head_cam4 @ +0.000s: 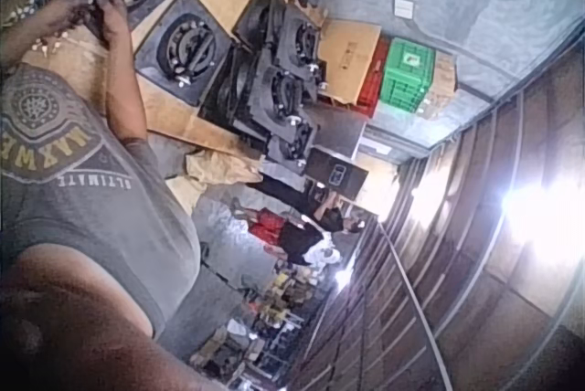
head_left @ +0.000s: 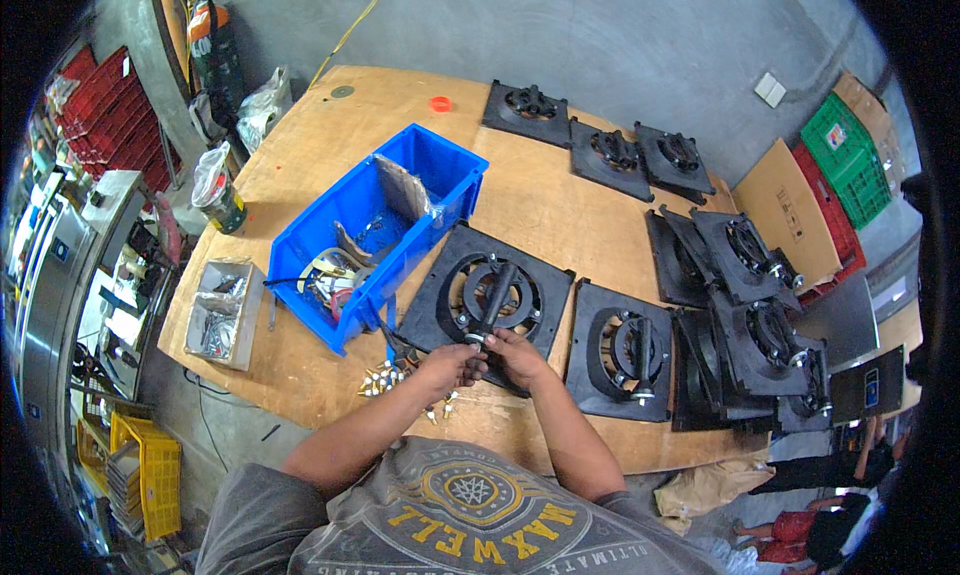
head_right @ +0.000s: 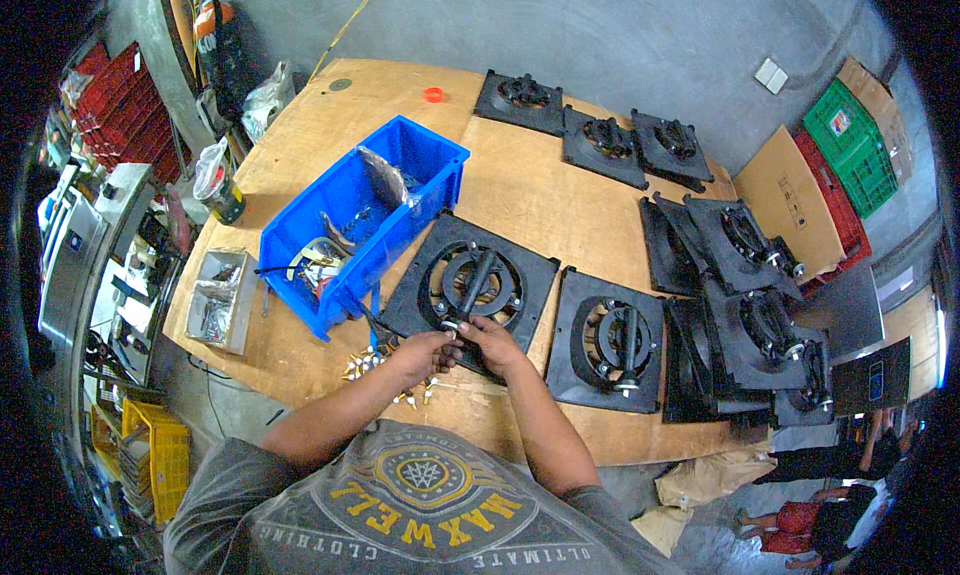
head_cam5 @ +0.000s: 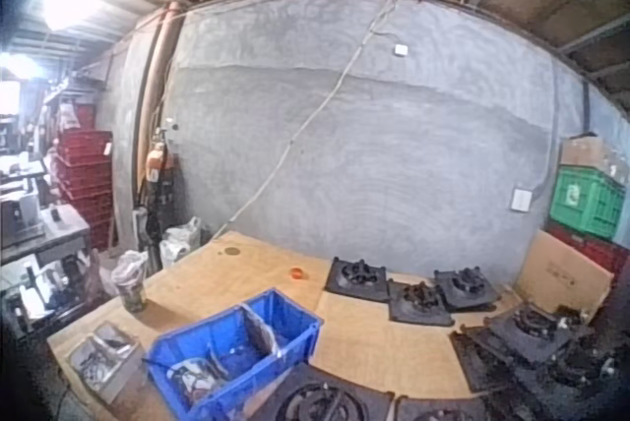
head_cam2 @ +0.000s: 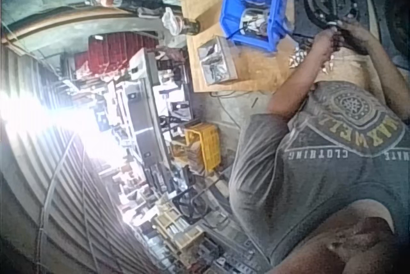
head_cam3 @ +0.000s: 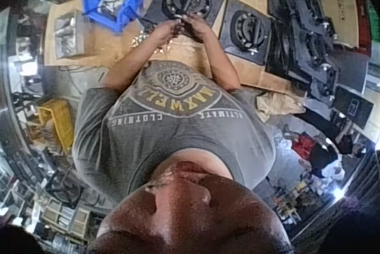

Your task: The person assembles black square electronic components on a wooden workbench. They pick up small white cylindrical parts and attach them to the central circular area of each component, then place the finished units into a stack.

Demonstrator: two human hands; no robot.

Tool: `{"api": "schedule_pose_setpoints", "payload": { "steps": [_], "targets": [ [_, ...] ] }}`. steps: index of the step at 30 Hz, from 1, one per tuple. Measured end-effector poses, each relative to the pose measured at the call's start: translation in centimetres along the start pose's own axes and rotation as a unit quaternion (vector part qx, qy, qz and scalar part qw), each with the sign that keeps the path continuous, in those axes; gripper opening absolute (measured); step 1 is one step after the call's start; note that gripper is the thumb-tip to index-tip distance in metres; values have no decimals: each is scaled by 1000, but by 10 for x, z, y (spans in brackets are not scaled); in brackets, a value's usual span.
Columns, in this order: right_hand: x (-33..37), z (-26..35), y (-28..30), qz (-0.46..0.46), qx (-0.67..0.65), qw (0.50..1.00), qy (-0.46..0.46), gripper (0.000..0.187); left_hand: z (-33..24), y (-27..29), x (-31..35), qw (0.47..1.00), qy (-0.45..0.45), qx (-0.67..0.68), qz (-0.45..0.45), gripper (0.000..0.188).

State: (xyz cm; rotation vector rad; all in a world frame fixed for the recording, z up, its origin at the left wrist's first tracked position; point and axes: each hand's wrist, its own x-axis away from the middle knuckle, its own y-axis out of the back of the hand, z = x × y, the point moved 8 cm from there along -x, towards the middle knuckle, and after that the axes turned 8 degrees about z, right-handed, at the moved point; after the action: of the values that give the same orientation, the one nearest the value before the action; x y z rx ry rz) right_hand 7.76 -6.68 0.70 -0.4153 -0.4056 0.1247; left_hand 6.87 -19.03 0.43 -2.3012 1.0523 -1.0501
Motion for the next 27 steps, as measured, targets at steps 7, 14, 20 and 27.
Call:
{"api": "schedule_pose_setpoints", "payload": {
  "steps": [7, 14, 20, 27],
  "targets": [
    [1, 3, -3, 26, -7, 1000, -12, 29, -24, 8, 4, 934, -143, -284, -161, 25],
    [0, 0, -1, 20, -13, 1000, -10, 29, 10, 1, -4, 996, 65, 21, 53, 30],
    [-7, -12, 10, 4, 10, 1000, -15, 30, -7, 13, -10, 978, -48, -195, -49, 30],
    [-1, 1, -4, -3, -9, 1000, 5, 29, -7, 4, 4, 994, 65, -81, -13, 27]
  ]
}}
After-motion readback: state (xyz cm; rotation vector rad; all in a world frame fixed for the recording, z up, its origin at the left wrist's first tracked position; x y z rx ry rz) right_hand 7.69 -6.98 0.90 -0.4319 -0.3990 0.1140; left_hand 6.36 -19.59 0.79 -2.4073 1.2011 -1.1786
